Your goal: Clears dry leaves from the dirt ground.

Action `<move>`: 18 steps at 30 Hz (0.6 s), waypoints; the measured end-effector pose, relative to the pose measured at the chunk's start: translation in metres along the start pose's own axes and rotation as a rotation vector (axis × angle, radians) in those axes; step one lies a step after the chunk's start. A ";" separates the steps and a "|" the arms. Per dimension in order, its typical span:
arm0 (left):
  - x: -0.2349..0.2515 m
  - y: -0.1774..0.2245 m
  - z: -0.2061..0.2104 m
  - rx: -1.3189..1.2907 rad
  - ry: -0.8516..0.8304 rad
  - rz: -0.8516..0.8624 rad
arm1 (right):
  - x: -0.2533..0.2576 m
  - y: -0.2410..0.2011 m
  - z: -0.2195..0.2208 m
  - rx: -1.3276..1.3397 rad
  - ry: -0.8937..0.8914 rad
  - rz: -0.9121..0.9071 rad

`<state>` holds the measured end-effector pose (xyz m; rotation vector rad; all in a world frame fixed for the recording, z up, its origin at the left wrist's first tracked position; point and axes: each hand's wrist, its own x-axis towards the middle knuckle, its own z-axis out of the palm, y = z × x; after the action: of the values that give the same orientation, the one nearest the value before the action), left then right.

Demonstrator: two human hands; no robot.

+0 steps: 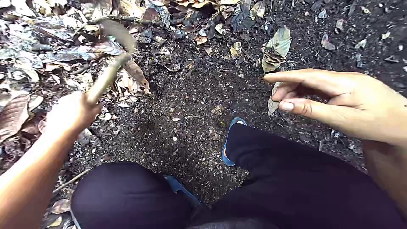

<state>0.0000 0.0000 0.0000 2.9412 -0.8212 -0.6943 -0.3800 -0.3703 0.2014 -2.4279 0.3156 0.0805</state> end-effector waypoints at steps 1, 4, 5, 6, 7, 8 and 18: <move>0.014 0.036 0.001 0.075 -0.093 0.043 | -0.002 0.000 0.001 -0.007 -0.003 0.008; 0.046 0.074 0.036 0.241 -0.257 0.100 | -0.012 0.008 0.004 -0.048 -0.023 0.055; 0.053 0.058 0.051 0.273 -0.263 0.063 | -0.014 0.016 0.007 -0.051 -0.022 0.061; 0.055 0.030 0.066 0.287 -0.262 -0.014 | -0.015 0.027 0.008 -0.034 -0.026 0.063; 0.053 -0.007 0.079 0.261 -0.251 -0.117 | -0.014 0.031 0.010 -0.025 -0.037 0.086; 0.046 -0.045 0.086 0.219 -0.250 -0.229 | -0.010 0.030 0.011 -0.019 -0.052 0.121; -0.231 -0.296 0.079 -0.241 -0.086 -1.248 | 0.013 0.029 0.008 0.078 -0.168 0.175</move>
<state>-0.0641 0.3780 -0.0130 2.8777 1.1568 -0.7954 -0.3743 -0.3893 0.1757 -2.2944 0.4450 0.3414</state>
